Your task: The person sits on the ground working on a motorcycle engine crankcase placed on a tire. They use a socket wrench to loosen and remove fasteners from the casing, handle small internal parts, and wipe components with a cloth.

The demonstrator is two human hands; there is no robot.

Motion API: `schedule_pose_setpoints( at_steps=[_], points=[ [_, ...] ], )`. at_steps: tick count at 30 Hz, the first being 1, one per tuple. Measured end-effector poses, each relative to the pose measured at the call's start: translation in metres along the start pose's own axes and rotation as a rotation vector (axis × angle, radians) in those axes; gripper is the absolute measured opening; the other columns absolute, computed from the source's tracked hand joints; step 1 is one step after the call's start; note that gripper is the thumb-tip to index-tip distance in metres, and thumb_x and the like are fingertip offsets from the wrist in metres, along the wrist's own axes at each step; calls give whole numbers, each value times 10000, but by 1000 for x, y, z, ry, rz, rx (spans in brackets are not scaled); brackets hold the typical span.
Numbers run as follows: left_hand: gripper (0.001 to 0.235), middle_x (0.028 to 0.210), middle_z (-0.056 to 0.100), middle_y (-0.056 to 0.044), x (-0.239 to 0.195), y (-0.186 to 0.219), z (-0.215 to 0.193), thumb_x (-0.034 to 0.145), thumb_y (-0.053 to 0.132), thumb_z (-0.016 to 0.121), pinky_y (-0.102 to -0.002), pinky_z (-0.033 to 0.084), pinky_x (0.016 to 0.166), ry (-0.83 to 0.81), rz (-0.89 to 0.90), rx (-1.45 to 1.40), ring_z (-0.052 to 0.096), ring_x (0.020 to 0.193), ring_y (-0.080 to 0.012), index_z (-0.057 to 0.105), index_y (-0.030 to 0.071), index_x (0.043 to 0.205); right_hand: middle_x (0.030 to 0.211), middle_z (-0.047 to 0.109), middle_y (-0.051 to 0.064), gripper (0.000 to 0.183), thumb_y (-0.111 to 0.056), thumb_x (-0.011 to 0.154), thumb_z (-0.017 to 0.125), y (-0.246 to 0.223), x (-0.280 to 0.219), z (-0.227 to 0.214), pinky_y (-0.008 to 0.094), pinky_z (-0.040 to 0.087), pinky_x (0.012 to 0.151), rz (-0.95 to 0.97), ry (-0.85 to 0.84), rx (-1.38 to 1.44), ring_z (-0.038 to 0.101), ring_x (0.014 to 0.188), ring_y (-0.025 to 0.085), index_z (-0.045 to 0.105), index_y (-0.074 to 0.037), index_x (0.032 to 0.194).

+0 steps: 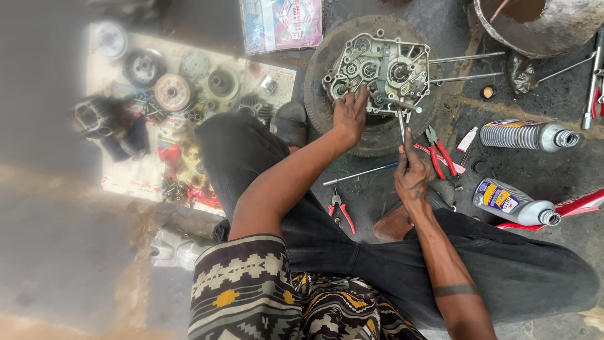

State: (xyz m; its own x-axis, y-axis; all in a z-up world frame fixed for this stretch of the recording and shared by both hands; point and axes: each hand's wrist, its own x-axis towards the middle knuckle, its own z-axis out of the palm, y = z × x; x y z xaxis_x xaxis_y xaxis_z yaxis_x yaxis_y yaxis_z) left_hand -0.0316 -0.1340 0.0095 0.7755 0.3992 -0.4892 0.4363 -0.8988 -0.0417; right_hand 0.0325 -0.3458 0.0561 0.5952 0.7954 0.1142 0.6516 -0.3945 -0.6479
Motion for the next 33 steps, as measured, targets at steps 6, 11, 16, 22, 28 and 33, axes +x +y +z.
schedule_pose_setpoints(
  at_steps=[6,11,16,22,28,33],
  points=[
    [842,1522,277,-110,2,-1,10,943,235,598,-491,494,915,43,-16,-54,412,1269,-305,158,-21,1614,577,434,70,480,-107,1129,559,-3,0,-2,344,324,477,12,12,34,411,497,124,453,-105,1597],
    [812,1500,310,-108,8,0,14,964,240,576,-502,496,905,45,-13,-69,417,1269,-308,176,-35,1615,579,432,77,479,-114,1122,574,4,-1,2,341,329,475,19,-3,13,404,488,129,468,-100,1589],
    [771,1501,318,-106,15,-3,19,965,254,559,-506,501,891,58,9,-117,427,1261,-314,211,-27,1593,581,466,52,476,-89,1123,576,-1,-1,1,348,316,468,-32,61,23,420,489,109,463,-82,1586],
    [728,1480,345,-107,10,-3,8,980,266,552,-552,518,863,49,-11,-120,435,1266,-319,269,-31,1582,566,410,76,478,-89,1106,577,0,-1,3,337,316,455,75,-13,31,398,482,111,479,-76,1573],
    [676,1502,314,-91,6,-5,-5,932,263,589,-553,515,855,22,-5,-116,431,1257,-323,389,-6,1519,582,395,68,471,-92,1117,560,7,-6,9,331,320,476,-1,45,20,391,499,113,473,-49,1577],
    [493,1525,308,-91,3,-7,-13,972,257,583,-566,517,861,-29,15,-140,421,1298,-331,564,34,1411,555,408,59,459,-117,1115,553,1,-1,0,340,307,444,105,14,53,399,476,97,481,-46,1562]
  ],
)
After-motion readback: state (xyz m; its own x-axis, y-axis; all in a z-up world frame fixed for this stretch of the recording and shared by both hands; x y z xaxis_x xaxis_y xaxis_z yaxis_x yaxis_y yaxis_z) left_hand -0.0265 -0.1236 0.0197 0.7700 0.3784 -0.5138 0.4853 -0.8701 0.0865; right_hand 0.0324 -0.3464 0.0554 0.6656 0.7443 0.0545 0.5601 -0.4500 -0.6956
